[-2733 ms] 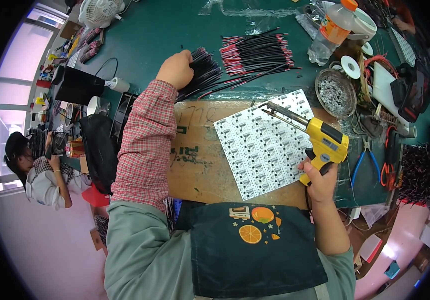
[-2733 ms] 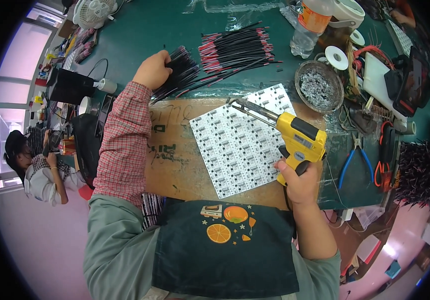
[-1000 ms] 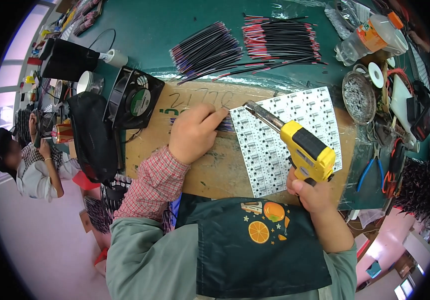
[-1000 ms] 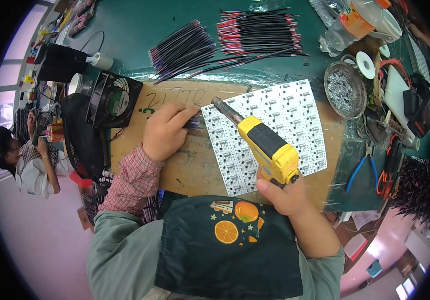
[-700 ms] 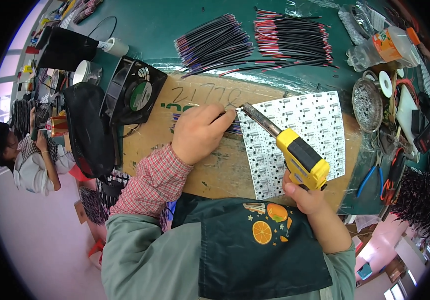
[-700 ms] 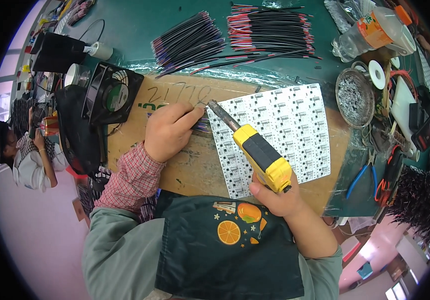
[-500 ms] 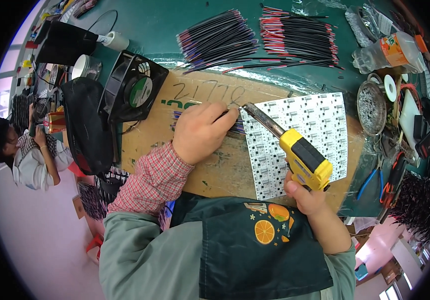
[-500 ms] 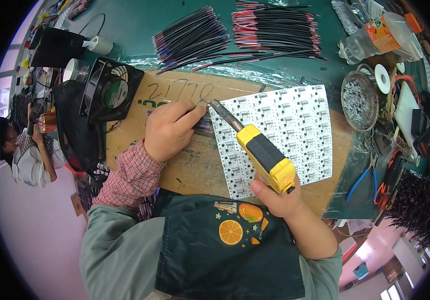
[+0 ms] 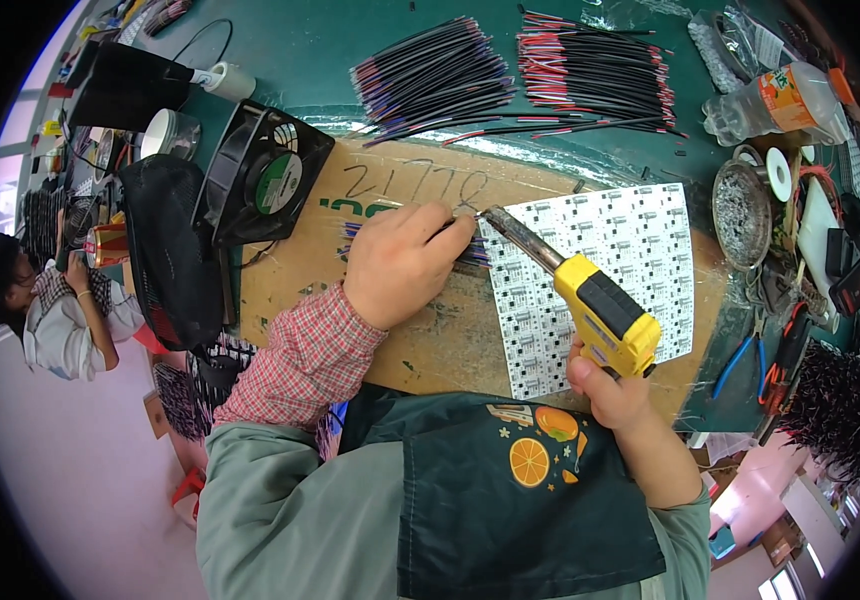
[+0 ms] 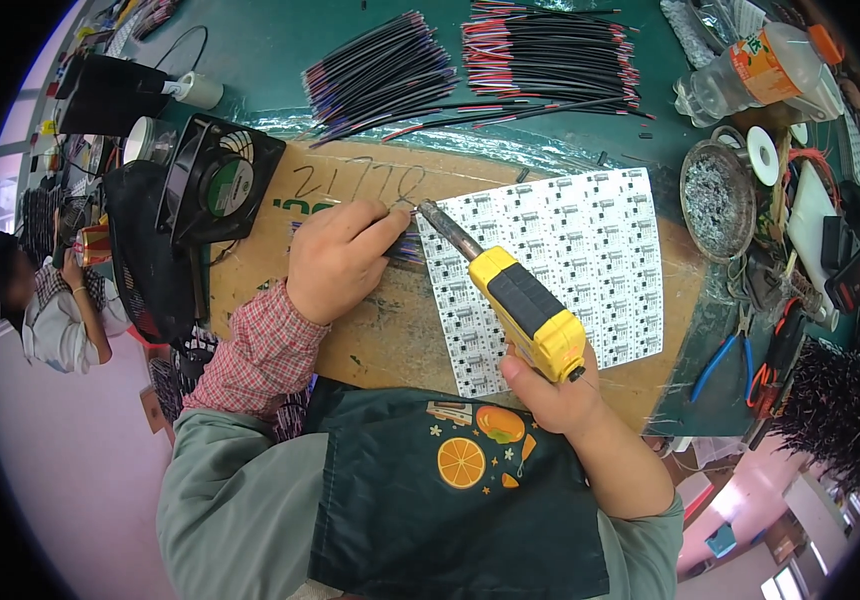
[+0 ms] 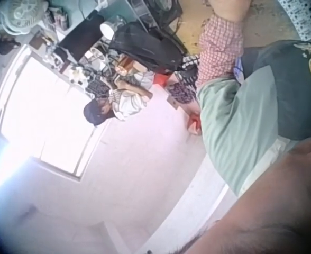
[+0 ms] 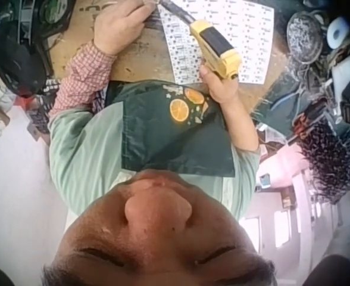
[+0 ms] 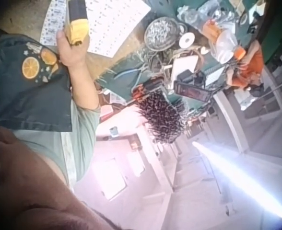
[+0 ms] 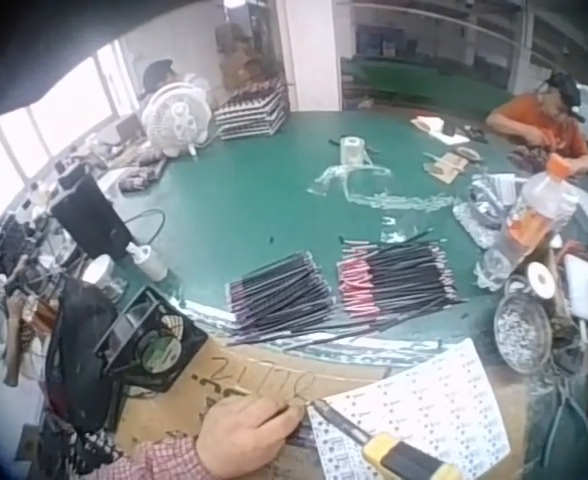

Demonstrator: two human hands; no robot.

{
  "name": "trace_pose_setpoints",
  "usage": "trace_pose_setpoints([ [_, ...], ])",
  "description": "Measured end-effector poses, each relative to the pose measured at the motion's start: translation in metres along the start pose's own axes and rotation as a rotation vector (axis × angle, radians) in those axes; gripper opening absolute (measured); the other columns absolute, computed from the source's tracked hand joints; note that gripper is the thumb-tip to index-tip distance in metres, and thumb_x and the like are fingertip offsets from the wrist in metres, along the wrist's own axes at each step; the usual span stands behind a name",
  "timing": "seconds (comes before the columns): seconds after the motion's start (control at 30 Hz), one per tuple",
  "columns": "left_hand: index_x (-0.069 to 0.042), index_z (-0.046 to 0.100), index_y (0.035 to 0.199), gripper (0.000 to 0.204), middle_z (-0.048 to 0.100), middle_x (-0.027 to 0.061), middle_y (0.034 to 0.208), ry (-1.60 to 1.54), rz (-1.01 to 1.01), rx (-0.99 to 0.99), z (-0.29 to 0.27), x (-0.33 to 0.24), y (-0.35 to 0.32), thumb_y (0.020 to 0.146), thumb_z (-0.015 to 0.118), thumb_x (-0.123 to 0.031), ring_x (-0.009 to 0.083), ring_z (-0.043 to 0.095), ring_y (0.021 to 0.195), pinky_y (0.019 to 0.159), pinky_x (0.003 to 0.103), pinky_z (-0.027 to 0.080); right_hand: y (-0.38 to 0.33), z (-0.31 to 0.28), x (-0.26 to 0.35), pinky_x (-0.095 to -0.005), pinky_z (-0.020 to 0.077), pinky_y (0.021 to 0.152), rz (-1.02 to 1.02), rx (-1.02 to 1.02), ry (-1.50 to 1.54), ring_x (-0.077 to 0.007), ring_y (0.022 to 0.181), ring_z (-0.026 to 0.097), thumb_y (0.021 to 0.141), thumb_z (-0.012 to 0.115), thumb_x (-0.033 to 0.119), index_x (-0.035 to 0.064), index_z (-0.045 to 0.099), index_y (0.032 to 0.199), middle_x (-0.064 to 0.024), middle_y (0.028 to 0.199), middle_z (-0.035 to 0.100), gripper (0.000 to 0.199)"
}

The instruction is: The person solders black and red wires to individual contact points on a large LED circuit board array. The soldering is performed with a soldering iron and soldering tin.

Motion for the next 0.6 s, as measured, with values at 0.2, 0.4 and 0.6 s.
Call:
trace_pose_setpoints([
  [0.2, -0.006, 0.065, 0.097, 0.033, 0.056, 0.005, 0.081, 0.005, -0.011, 0.003, -0.001, 0.001, -0.001, 0.065, 0.063, -0.001, 0.023, 0.058, 0.068, 0.057, 0.034, 0.046, -0.004, -0.003, -0.001, -0.0257, 0.0444, 0.063, -0.061, 0.028, -0.013, -0.0107, 0.072, 0.055, 0.081, 0.063, 0.004, -0.0003, 0.057, 0.106, -0.003, 0.081, 0.059, 0.026],
  [0.4, -0.007, 0.065, 0.097, 0.034, 0.056, 0.0047, 0.082, 0.006, -0.008, 0.003, 0.0, 0.001, -0.001, 0.064, 0.063, -0.001, 0.0231, 0.058, 0.068, 0.057, 0.035, 0.046, -0.011, -0.002, -0.006, -0.0216, 0.0372, 0.05, -0.044, -0.009, -0.051, -0.0103, 0.055, 0.045, 0.08, 0.065, 0.018, -0.0047, 0.04, 0.13, -0.005, 0.071, 0.05, 0.06],
  [0.6, -0.007, 0.065, 0.097, 0.035, 0.059, 0.0058, 0.085, -0.086, -0.042, 0.006, 0.002, 0.008, -0.001, 0.064, 0.06, 0.003, 0.0253, 0.059, 0.072, 0.06, 0.035, 0.047, -0.011, -0.002, -0.011, -0.0215, 0.037, 0.05, -0.04, -0.022, -0.004, -0.0103, 0.055, 0.046, 0.08, 0.065, 0.016, -0.005, 0.041, 0.127, -0.005, 0.069, 0.05, 0.057],
])
Point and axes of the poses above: each hand's wrist, its own y-axis towards the middle knuckle, its own z-axis out of the palm, x = y × z, the point moved 3 cm from there along y, towards the middle knuckle
